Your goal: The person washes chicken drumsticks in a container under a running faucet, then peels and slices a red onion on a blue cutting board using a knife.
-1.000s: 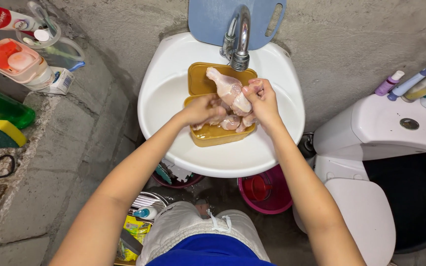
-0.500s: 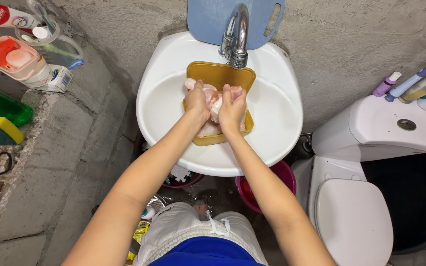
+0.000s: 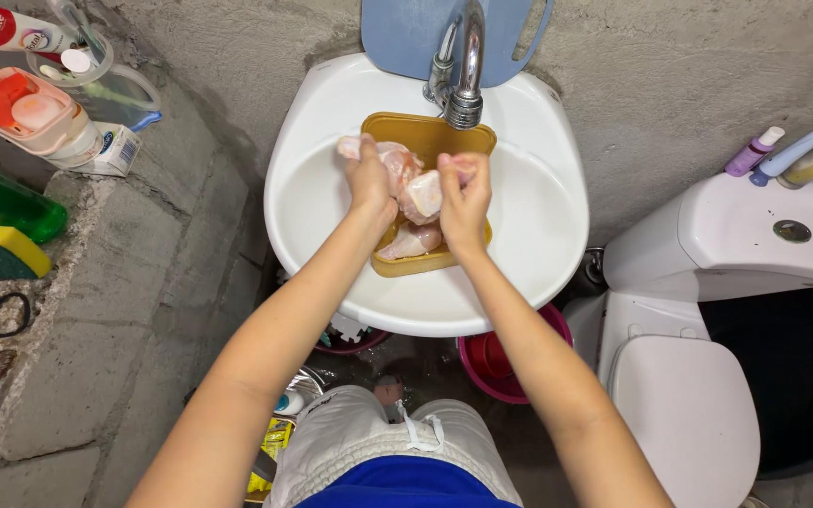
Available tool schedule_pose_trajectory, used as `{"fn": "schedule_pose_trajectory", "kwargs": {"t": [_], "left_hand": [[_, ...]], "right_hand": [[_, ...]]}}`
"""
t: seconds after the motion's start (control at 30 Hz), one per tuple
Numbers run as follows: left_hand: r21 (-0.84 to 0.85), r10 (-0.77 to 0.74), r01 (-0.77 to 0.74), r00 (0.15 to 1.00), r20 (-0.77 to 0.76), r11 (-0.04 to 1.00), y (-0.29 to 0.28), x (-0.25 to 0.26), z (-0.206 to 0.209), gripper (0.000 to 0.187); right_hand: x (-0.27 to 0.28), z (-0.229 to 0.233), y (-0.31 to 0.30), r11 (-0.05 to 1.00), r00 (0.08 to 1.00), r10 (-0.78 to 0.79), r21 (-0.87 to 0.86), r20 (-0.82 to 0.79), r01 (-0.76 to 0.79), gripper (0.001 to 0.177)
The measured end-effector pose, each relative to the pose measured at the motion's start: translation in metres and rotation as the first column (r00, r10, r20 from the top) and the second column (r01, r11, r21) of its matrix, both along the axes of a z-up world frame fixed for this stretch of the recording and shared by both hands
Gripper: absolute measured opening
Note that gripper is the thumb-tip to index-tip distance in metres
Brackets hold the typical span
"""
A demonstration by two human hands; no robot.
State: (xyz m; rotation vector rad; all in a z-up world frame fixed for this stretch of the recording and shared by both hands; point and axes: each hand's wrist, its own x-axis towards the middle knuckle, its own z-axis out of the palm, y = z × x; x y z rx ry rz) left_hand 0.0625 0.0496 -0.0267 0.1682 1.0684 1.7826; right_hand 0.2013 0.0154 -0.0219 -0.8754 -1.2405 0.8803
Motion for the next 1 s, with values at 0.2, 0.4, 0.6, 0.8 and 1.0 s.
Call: {"fn": "schedule_pose_trajectory", "kwargs": {"t": [0.2,0.4,0.6,0.8,1.0], "left_hand": [[-0.119,-0.389,0.375,0.820,-0.421,0.919,-0.017,-0.057,0.005,0.043],[-0.440,-0.599,0.466,0.275,-0.752,0.767,-0.018,-0.059,-0.024,0.046],[-0.480,-0.577,0.626,-0.059,-0.815,0.614,-0.020,-0.043,-0.021,0.056],[-0.191,-0.382,0.757,0.083,-0.920,0.625,-0.041,-0.043,-0.011,0.054],[-0.083,-0.235,0.504,0.247,-0.940,0.860,-0.046,-0.043,-0.007,0.022]], "right_hand": [[0.048,-0.022,0.018,0.977,0.992,-0.063,-0.196,0.107,0.083,0.031],[0.049,-0.033,0.048,0.912,1.000,0.009,-0.410,-0.021,-0.016,0.035],[-0.012,-0.038,0.024,0.856,0.944,0.324,-0.445,0.062,-0.265,0.040],[0.007,-0.024,0.034,0.434,0.664,0.526,-0.504,-0.531,-0.747,0.039],[0.051,-0.007,0.063,0.985,0.295,0.170,-0.157,0.940,-0.069,0.024]]}}
